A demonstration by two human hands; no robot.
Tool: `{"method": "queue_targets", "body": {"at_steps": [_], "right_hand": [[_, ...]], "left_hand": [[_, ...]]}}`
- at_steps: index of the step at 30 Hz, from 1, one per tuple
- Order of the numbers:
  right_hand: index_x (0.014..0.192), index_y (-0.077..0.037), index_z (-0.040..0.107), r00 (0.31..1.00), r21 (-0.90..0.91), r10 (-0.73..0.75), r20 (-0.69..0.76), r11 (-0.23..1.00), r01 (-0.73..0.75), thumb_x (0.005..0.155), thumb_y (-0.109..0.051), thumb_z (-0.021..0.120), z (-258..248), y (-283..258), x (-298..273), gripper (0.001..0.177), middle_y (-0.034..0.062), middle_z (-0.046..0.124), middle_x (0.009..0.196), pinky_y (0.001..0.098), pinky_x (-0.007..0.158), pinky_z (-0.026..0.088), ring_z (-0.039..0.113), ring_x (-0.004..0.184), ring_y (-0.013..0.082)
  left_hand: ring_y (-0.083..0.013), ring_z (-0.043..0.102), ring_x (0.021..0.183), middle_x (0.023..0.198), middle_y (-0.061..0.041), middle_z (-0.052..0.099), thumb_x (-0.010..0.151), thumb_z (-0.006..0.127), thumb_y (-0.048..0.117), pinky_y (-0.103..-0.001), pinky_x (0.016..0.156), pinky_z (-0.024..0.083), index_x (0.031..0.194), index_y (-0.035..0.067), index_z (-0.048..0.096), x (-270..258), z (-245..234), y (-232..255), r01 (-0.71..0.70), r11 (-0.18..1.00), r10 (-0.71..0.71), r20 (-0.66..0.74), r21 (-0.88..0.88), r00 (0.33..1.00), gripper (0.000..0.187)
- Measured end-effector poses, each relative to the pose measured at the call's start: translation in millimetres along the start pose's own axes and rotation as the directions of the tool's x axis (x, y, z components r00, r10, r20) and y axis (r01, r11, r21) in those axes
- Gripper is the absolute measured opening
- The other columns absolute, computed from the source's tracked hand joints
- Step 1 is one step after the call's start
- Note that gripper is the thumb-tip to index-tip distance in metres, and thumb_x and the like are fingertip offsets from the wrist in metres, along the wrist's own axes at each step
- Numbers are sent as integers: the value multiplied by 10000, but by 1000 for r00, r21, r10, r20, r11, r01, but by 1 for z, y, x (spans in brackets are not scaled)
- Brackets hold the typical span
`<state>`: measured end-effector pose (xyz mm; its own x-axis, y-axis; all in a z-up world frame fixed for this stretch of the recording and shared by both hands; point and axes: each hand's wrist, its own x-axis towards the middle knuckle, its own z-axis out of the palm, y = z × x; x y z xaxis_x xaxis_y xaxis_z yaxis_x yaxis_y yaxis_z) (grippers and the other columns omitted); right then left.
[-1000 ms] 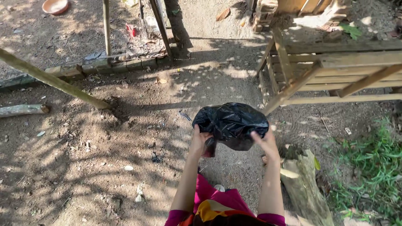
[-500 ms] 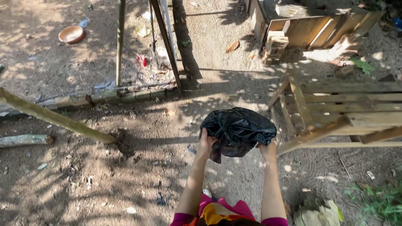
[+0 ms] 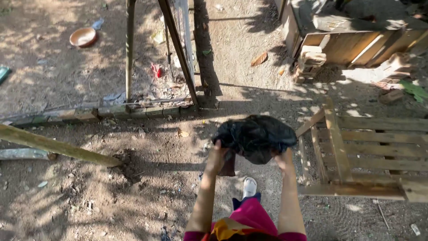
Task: Gathering fallen leaves into a plastic bag to feed animals.
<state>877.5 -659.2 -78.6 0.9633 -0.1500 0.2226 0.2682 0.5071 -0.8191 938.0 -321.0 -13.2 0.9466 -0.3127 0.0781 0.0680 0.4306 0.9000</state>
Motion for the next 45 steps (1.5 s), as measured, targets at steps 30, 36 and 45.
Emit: {"method": "queue_targets", "body": {"at_steps": [30,36,45], "right_hand": [[1283,-116,660,847,-137,-168,-505,984,114,1033,-80,652,-54,-27,564,253,-26,695,1113,278,753,523,645,877,92],[1249,-115,655,803,-201,-188,-565,976,87,1011,-91,654,-88,19,641,239,-13,684,1019,305,711,536,644,809,107],[1272,-128,624,762,-183,-68,-645,981,-68,971,-94,620,-108,16,762,303,-7,679,1026,322,724,557,655,850,123]], "left_hand": [[-52,464,758,831,36,503,947,627,56,-236,684,417,972,42,528,568,-10,42,-197,921,289,-253,336,923,104],[-79,488,647,699,35,526,930,706,98,-261,569,392,856,34,589,675,-53,3,-73,902,120,-83,426,989,153],[-148,652,896,1027,-49,727,981,593,258,-310,768,536,1207,32,650,794,-63,-59,-37,956,114,-250,292,961,325]]}}
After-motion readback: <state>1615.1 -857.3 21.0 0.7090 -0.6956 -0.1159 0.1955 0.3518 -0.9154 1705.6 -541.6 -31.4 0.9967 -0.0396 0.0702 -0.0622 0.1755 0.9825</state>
